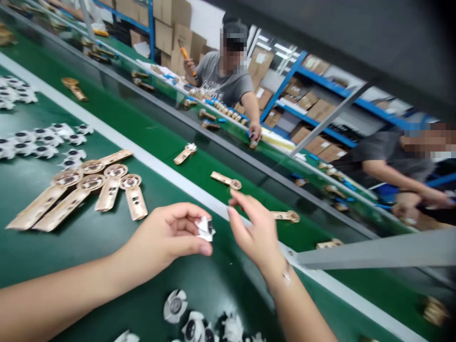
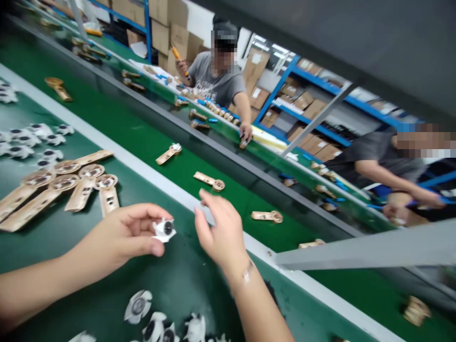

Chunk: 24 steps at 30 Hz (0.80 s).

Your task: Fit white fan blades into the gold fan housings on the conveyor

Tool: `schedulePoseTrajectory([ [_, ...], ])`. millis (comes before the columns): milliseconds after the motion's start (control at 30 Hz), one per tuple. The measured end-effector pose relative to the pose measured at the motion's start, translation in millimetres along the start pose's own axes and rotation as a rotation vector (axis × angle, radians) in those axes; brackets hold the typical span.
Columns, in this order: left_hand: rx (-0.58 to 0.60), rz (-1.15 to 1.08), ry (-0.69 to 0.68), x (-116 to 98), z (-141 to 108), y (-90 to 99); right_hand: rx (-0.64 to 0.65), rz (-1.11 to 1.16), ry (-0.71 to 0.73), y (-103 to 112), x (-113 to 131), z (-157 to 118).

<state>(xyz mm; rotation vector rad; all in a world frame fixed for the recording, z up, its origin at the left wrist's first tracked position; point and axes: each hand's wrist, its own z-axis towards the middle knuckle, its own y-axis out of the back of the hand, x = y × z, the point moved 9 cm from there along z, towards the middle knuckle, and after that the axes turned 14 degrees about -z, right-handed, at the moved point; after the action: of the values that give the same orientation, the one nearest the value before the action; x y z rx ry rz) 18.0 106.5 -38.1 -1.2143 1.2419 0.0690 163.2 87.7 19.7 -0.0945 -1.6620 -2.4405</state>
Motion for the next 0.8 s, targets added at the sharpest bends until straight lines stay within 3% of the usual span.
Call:
schedulePoseTrajectory([
  [133, 0.001, 0.041, -0.128, -10.2, 12.2, 16.2, 0.133, -0.191, -0.237, -42.4, -57.7, 77.7],
  [267, -0.037, 0.068, -0.182, -17.0, 15.7, 22.1, 0.29, -0.193, -0.271, -71.7, -67.5, 104.6],
  [367, -0.106, 0.109, -0.133, -20.7, 9.1, 22.7, 0.335, -0.134, -0.26, -70.9, -54.3, 85.7],
  [467, -0.129, 0.15, -0.125, -28.4, 1.7, 21.5, 0.301, -0.02, -0.259, -45.6, -35.1, 46.3],
  [567, -0.063, 0.199, -0.137, -32.1, -3.8, 14.0, 0.235, 0.141, -0.293, -12.0, -12.7, -0.2],
  [667, 0.025, 0.168, -0.144, -30.0, -11.5, 0.1, 0.211, 0.361, -0.331, 7.8, 9.2, -38.9],
  [800, 0.08, 0.215, -0.114, -21.7, -18.6, -15.3, 0.072, 0.617, -0.394, 21.6, 18.1, -61.8],
])
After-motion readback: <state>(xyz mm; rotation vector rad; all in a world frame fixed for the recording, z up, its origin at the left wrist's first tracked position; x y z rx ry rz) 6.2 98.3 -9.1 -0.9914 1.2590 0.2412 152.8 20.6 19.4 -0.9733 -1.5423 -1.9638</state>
